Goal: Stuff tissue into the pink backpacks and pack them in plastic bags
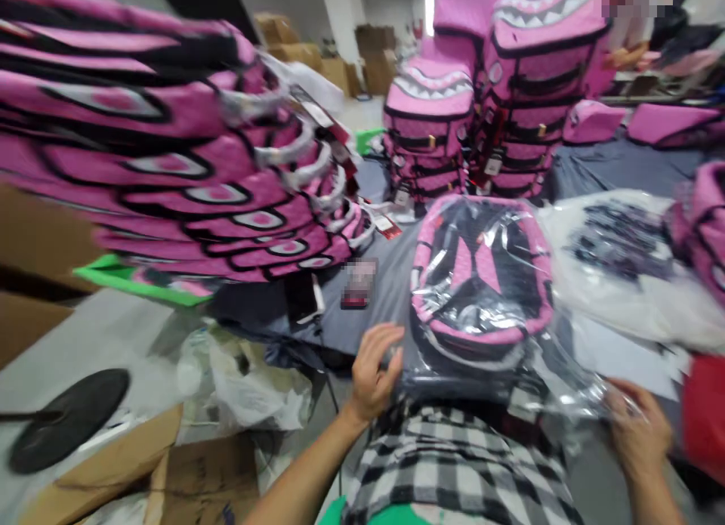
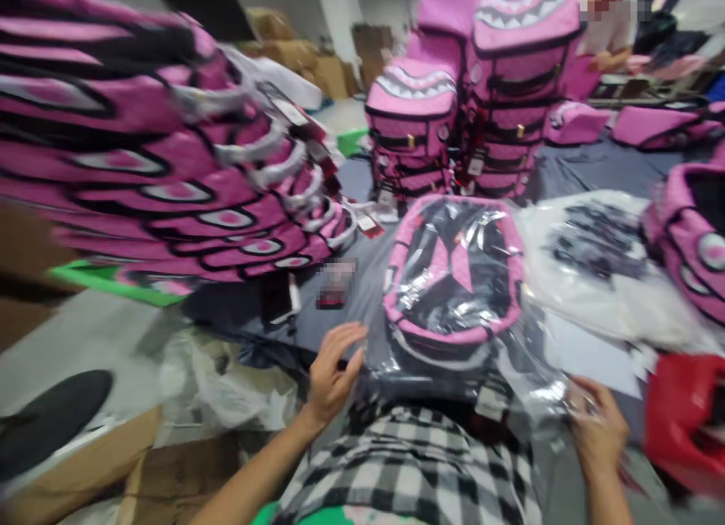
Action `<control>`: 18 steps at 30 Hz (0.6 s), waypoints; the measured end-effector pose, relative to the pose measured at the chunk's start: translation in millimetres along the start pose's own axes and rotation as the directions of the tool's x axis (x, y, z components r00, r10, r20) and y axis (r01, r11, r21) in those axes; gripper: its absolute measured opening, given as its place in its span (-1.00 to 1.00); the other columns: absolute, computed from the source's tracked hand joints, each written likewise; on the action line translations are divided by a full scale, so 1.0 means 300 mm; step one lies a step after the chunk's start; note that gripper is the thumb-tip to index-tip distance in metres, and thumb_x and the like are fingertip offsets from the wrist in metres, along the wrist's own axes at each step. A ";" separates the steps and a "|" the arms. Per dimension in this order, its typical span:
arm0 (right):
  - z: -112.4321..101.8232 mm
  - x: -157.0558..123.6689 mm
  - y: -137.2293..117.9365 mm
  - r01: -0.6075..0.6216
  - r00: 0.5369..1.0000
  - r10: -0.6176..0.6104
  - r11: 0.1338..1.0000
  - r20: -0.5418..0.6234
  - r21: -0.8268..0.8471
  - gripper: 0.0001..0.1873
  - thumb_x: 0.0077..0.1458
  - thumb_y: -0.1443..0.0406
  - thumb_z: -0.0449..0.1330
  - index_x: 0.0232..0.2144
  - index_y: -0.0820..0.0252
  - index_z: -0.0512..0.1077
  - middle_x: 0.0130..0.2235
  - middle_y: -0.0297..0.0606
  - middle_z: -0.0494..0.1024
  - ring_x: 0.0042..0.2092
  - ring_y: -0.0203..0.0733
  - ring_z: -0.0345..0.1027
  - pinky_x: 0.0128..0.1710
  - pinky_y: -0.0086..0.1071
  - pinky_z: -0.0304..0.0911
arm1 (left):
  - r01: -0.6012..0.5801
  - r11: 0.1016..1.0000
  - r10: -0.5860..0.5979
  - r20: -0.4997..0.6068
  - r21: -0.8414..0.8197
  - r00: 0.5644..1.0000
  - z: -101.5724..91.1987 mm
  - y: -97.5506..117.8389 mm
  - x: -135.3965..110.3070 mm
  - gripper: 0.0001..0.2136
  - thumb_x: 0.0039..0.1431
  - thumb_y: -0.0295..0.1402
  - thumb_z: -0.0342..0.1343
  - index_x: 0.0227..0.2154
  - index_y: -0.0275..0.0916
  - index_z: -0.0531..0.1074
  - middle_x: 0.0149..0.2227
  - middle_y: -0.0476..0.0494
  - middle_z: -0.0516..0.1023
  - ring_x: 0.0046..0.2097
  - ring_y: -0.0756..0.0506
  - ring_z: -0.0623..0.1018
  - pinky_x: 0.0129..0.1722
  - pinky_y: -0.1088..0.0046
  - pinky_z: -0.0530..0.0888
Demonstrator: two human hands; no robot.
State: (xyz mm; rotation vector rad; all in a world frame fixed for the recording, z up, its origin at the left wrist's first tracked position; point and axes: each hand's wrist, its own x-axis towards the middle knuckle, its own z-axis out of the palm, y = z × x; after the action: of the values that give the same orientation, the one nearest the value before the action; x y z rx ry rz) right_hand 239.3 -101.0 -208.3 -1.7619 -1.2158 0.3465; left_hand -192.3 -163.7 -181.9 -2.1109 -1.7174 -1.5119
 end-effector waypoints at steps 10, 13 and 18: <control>-0.182 -0.264 0.033 -0.140 0.954 0.126 0.990 0.272 0.033 -0.32 0.10 -0.28 0.08 -0.39 0.21 0.52 -0.46 -0.17 0.57 -0.47 -0.14 0.42 -0.48 -0.31 0.37 | 0.221 0.861 0.226 0.735 -0.458 0.639 0.278 0.306 -0.129 -0.53 0.41 -0.28 -0.02 0.33 -0.08 0.13 0.35 -0.25 0.26 0.35 -0.17 0.31 0.33 0.15 0.32; -0.133 -0.292 -0.011 0.292 0.947 -0.270 0.949 0.172 -0.117 -0.56 0.22 0.01 0.16 -0.01 0.13 0.51 -0.04 -0.06 0.58 -0.03 0.02 0.47 0.02 -0.06 0.39 | 0.278 0.851 0.123 0.685 -0.445 0.718 0.399 0.343 -0.142 -0.55 0.37 -0.33 -0.01 0.29 -0.11 0.16 0.31 -0.29 0.27 0.30 -0.19 0.34 0.29 0.10 0.36; -0.010 -0.186 -0.083 0.582 0.772 -0.472 0.794 0.425 -0.175 -0.53 0.21 0.24 0.12 0.16 0.17 0.37 0.01 -0.05 0.55 0.05 0.05 0.42 0.05 -0.08 0.34 | 0.459 0.838 -0.101 0.744 -0.294 0.660 0.468 0.378 -0.237 -0.71 0.26 -0.35 0.05 0.03 -0.20 0.35 -0.06 -0.20 0.47 -0.10 -0.13 0.53 0.00 0.23 0.53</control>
State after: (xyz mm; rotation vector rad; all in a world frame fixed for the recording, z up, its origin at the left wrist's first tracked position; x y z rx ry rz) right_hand 200.5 -148.0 -201.1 -1.5344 -2.0714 0.1491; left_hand -9.9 -182.4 -245.5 -3.1259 -2.1721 -1.3538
